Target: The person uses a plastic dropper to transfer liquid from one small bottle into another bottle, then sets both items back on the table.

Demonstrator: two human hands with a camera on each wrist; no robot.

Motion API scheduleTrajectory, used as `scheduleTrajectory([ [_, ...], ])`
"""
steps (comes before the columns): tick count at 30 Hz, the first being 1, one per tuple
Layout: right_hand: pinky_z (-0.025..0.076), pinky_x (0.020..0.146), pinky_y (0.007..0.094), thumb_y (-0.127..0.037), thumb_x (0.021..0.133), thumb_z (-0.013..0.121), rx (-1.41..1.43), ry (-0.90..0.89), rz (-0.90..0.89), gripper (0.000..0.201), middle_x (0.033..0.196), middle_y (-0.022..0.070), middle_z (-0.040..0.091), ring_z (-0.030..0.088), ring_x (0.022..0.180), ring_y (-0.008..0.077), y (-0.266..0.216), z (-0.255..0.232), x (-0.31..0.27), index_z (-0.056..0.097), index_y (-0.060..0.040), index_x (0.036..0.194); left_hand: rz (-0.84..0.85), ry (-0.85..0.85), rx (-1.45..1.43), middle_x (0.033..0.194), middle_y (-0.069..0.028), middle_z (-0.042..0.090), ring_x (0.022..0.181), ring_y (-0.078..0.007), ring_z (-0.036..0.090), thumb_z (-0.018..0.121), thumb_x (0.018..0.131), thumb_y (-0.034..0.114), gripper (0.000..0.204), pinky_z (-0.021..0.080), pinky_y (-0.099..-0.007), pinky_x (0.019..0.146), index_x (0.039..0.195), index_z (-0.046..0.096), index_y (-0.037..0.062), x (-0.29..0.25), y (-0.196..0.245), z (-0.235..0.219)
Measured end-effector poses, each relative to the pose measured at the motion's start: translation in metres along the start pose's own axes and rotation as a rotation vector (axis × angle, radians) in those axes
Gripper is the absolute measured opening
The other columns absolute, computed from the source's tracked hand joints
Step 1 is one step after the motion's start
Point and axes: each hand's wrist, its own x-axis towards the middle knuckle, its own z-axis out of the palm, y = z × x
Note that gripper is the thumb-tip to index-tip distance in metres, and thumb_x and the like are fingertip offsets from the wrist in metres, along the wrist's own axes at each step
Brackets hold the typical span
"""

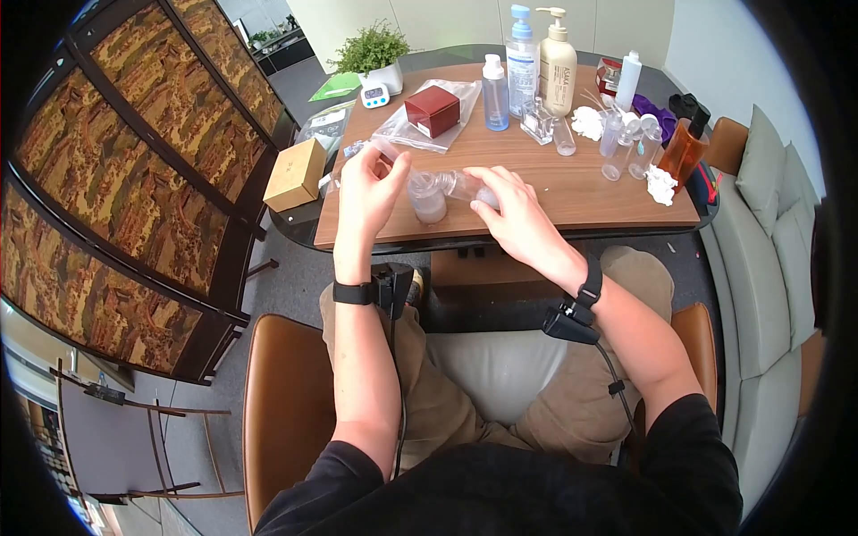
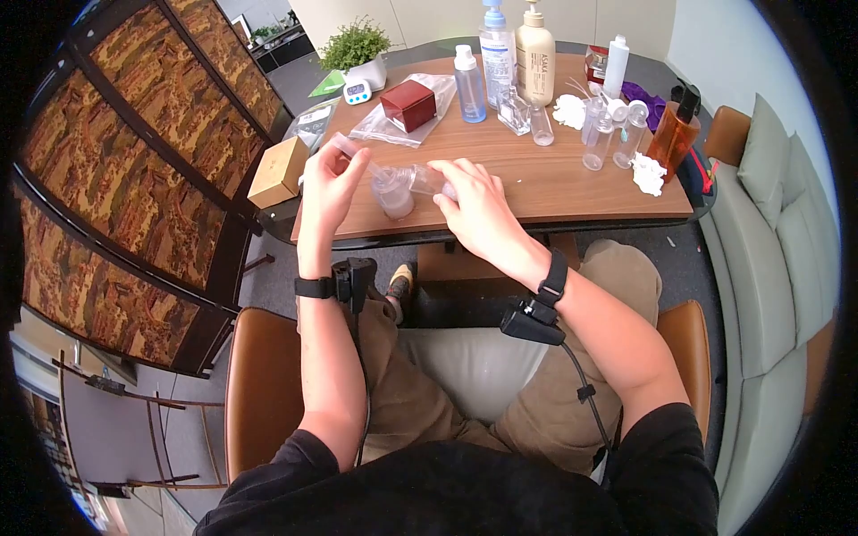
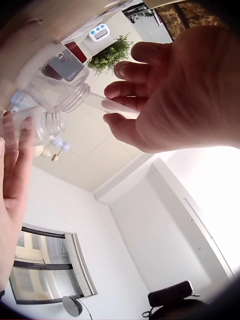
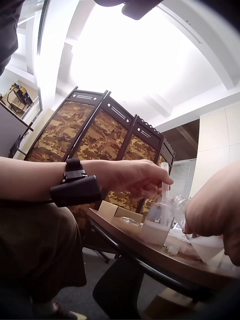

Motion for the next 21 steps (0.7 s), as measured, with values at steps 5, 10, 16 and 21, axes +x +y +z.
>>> scheduleTrajectory([
  [5,0.044,0.112,0.0518,-0.011,0.101,0.071,0.003,0.003,-0.006,0.044,0.131,0.0169,0.068,0.061,0.131,0.0373,0.001,0.000,0.000,0.064,-0.0046,0.144,0.117,0.253,-0.179,0.085,0.0045,0.065,0.067,-0.0013,0.048,0.072,0.110,0.019,0.016,0.037,-0.0232,0.059,0.107,0.072,0.0036,0.003,0.001,-0.003],
  [10,0.045,0.112,0.0517,-0.011,0.101,0.071,0.006,0.004,-0.007,0.044,0.131,0.0169,0.068,0.061,0.131,0.0375,0.001,0.000,-0.001,0.064,-0.0049,0.144,0.152,0.409,-0.358,0.081,0.0041,0.061,0.061,-0.0011,0.044,0.069,0.112,0.020,0.016,0.031,-0.0213,0.053,0.109,0.069,0.0042,0.000,0.009,-0.013],
  [16,0.045,0.112,0.0517,-0.011,0.101,0.071,-0.001,0.016,-0.017,0.044,0.131,0.0168,0.068,0.061,0.131,0.0375,0.004,0.002,0.000,0.064,-0.0056,0.145,0.081,0.292,-0.414,0.080,0.0024,0.063,0.058,-0.0013,0.044,0.070,0.111,0.016,0.013,0.031,-0.0215,0.051,0.108,0.071,0.0038,0.001,0.008,-0.001],
  [21,0.045,0.112,0.0516,-0.011,0.101,0.071,-0.002,0.013,-0.012,0.045,0.131,0.0166,0.067,0.061,0.131,0.0374,0.002,0.001,0.000,0.064,-0.0056,0.145,0.077,0.218,-0.402,0.083,0.0009,0.067,0.059,-0.0013,0.046,0.073,0.110,0.017,0.014,0.033,-0.0217,0.053,0.108,0.073,0.0033,0.001,0.012,0.004],
])
